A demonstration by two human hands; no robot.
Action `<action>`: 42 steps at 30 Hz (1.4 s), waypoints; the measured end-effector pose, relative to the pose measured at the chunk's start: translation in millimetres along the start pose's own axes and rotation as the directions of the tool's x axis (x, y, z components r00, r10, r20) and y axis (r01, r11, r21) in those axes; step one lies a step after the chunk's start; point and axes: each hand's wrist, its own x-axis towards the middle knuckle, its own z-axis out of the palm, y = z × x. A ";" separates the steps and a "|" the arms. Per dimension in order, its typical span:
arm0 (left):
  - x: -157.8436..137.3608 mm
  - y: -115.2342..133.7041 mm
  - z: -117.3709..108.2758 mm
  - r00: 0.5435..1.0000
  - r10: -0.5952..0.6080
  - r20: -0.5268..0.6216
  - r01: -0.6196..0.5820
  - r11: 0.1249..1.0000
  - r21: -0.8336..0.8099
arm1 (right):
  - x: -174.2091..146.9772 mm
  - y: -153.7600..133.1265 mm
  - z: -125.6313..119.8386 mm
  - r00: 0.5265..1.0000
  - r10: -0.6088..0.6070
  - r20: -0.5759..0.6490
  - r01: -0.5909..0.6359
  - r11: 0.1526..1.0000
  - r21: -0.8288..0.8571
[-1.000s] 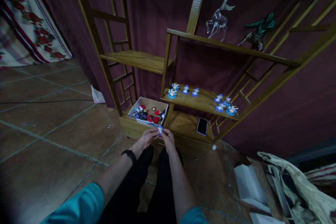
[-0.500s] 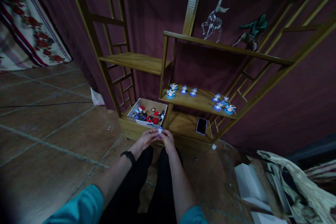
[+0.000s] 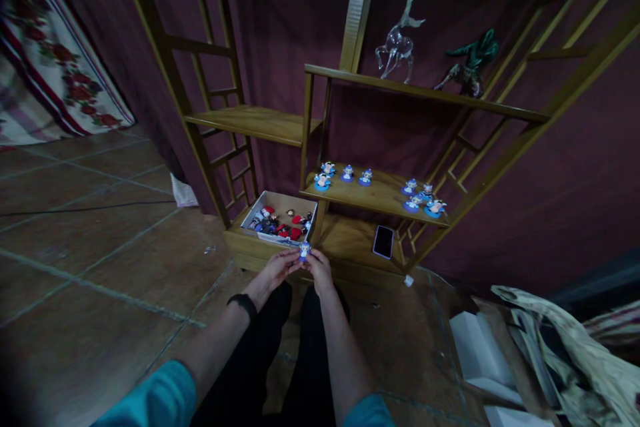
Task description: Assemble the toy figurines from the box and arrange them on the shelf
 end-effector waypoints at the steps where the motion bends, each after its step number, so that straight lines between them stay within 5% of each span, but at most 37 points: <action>1: 0.6 -0.2 -0.8 1.000 0.000 0.005 0.000 1.000 0.000 | -0.2 -0.3 0.0 1.000 0.001 0.000 -0.001 1.000 0.004; 42: -6.8 -4.7 0.3 0.998 0.061 0.001 -0.061 0.998 -0.025 | -0.6 2.5 -1.8 0.999 -0.028 0.034 0.030 0.997 -0.067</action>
